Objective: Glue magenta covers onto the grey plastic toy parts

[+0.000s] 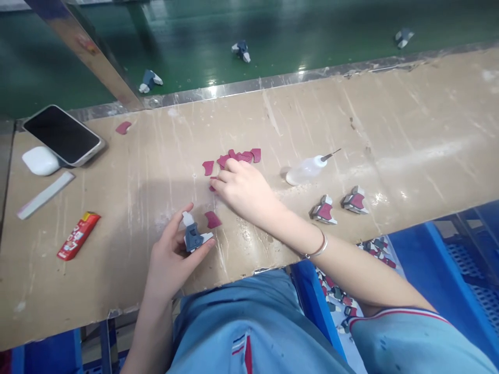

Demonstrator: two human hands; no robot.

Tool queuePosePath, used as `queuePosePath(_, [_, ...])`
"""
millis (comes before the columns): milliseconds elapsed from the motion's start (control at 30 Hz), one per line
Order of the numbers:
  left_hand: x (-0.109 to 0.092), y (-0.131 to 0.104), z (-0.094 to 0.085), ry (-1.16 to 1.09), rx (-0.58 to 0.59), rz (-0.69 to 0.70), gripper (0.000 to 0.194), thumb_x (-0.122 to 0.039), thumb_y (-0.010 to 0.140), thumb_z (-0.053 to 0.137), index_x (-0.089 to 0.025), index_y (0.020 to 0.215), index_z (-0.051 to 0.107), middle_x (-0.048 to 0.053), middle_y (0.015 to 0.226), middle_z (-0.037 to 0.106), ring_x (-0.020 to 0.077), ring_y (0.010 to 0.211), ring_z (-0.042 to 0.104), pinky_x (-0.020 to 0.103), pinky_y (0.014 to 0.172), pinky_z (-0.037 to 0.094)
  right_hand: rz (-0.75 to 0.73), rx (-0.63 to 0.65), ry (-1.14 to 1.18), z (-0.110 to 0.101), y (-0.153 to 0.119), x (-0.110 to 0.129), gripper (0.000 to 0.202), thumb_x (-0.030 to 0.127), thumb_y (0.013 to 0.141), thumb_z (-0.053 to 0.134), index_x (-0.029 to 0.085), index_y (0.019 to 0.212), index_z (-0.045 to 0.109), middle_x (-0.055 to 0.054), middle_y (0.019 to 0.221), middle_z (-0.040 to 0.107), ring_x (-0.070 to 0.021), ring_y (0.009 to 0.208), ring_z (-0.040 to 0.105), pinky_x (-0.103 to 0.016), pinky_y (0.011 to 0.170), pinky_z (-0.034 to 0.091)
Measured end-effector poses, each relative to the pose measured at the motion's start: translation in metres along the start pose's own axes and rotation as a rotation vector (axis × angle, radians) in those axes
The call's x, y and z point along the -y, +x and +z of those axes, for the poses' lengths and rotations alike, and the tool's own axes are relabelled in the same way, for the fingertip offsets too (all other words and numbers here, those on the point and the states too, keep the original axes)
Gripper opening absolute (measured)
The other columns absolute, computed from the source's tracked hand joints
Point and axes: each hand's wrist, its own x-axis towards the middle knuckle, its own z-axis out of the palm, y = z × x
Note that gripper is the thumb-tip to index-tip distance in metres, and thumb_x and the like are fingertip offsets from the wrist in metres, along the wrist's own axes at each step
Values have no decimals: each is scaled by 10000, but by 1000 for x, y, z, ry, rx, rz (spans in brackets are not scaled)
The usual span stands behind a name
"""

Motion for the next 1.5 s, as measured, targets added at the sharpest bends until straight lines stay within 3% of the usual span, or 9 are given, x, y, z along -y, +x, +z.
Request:
queuePosePath(133, [2,1,-2,-1,17,9,732,-355,820,841,-280,1531,686,-74,707,670,134,612,597,233,625,514,-81,59,-56,-5,12,-3,268,78,1045,589,166,929,815,-117,858,777,-267,899,594,-391,772,441])
queuePosePath(433, [2,2,-1,-6,41,-4,721,-374,820,847,-296,1519,690,-66,757,728,143,636,637,250,657,525,116,-37,15,1,20,-5,252,371,1113,656,161,1132,793,-153,1031,824,-309,1003,655,-407,824,492])
queuePosePath(600, [2,2,-2,-11,56,-7,737,-344,817,849,-302,1532,676,-84,712,679,138,616,607,244,647,512,122,38,144,3,45,-17,259,195,1113,578,203,1222,814,-129,1248,844,-327,1137,651,-449,939,496])
queuePosePath(733, [5,3,-3,-23,74,2,734,-356,826,851,-299,1535,669,-82,720,688,140,625,615,249,658,516,140,119,315,-6,53,-23,233,91,1027,642,153,1171,815,-151,1171,830,-317,1132,690,-445,990,519])
queuePosePath(867, [5,2,0,-76,38,-16,723,-367,829,850,-283,1521,659,-67,765,736,156,675,688,261,707,558,175,-23,675,-24,29,-2,133,145,1035,668,181,979,784,-76,997,811,-216,920,734,-356,856,572])
queuePosePath(1000, [6,4,5,-215,-72,-41,750,-381,839,832,-254,1545,612,-12,900,833,187,778,791,284,780,622,169,-144,936,-28,-12,43,89,201,1066,690,205,1002,752,-23,884,773,-143,743,699,-266,684,591])
queuePosePath(1200, [8,6,3,-260,-80,-64,781,-275,749,811,-238,1509,640,-65,732,751,179,656,753,264,675,606,155,-440,857,-1,-48,88,193,130,1092,616,235,1093,778,-38,960,744,-149,840,758,-240,703,666])
queuePosePath(1367, [-3,4,6,-397,-144,-100,767,-329,738,830,-193,1472,656,-90,649,664,196,684,758,287,709,613,22,-455,751,11,-54,84,283,185,1127,618,239,1363,765,-72,1105,780,-169,1022,809,-261,868,724])
queuePosePath(1500, [-3,5,6,-364,-154,-76,771,-333,732,846,-201,1466,653,-71,718,707,184,720,764,274,735,610,-55,-513,663,9,-57,78,346,115,1134,551,221,1372,778,-65,1065,814,-164,984,823,-268,880,735])
